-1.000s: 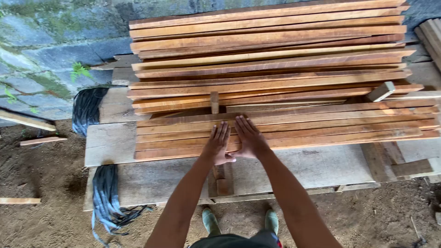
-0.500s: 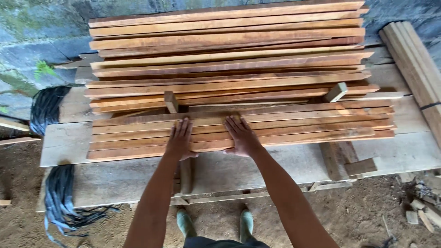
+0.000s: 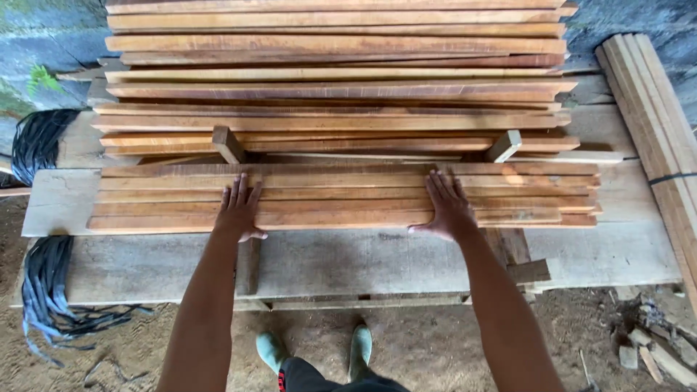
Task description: Organizing thin wooden planks into a stack and securing them with a plastic banding strap.
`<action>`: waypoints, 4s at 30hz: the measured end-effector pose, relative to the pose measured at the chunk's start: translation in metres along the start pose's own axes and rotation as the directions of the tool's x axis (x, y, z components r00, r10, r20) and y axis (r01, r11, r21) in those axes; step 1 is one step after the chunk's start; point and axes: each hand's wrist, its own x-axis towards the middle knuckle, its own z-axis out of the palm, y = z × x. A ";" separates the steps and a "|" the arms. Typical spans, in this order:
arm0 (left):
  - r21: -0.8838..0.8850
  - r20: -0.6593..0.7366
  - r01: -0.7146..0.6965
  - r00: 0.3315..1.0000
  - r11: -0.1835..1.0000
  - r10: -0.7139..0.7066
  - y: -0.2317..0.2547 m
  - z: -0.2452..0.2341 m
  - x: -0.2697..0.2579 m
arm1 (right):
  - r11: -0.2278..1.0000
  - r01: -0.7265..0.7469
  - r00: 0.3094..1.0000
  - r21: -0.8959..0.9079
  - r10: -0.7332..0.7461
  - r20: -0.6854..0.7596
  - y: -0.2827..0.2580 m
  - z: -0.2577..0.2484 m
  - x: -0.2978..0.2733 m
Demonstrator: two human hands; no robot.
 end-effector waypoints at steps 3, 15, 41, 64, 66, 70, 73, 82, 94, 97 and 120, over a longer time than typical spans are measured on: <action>-0.023 0.022 0.015 1.000 1.000 -0.014 0.003 -0.011 -0.002 | 0.996 -0.024 0.999 -0.085 0.021 -0.030 -0.006 -0.009 0.000; 0.018 -0.030 0.020 0.999 1.000 -0.020 0.004 0.003 0.000 | 0.995 0.088 0.934 -0.054 -0.064 0.352 0.017 -0.011 0.012; 0.188 -0.496 -0.254 0.809 0.949 0.315 0.093 -0.030 -0.015 | 0.975 0.149 0.983 -0.168 -0.164 -0.084 0.027 0.006 -0.014; 0.310 -0.435 -0.383 0.756 0.870 0.488 0.074 0.003 0.003 | 0.955 0.211 0.975 -0.208 -0.222 -0.029 0.034 0.013 -0.015; 0.321 -0.446 -0.383 0.746 0.866 0.495 0.072 0.001 0.005 | 0.960 0.208 0.975 -0.189 -0.219 -0.039 0.034 0.016 -0.013; 0.318 -0.474 -0.375 0.733 0.871 0.489 0.075 0.003 0.006 | 0.955 0.193 0.975 -0.225 -0.212 -0.065 0.030 0.011 -0.012; 0.313 -0.405 -0.340 0.797 0.887 0.449 0.078 0.009 0.005 | 0.963 0.184 0.978 -0.198 -0.199 -0.057 0.030 0.017 -0.017; 0.228 -0.330 -0.280 0.879 0.932 0.345 0.083 -0.001 -0.004 | 0.971 0.161 0.984 -0.175 -0.171 -0.044 0.031 0.024 -0.018; 0.195 -0.352 -0.300 0.867 0.934 0.352 0.091 -0.008 -0.046 | 0.986 0.120 0.993 -0.115 -0.121 -0.005 0.018 0.020 -0.047; 0.186 -0.419 -0.338 0.822 0.923 0.385 0.091 -0.006 -0.052 | 0.986 0.109 0.994 -0.123 -0.109 0.006 0.017 0.018 -0.052; 0.235 -0.613 -0.403 0.645 0.885 0.456 0.095 0.021 -0.097 | 0.988 0.115 0.993 -0.102 -0.117 -0.012 0.005 0.024 -0.093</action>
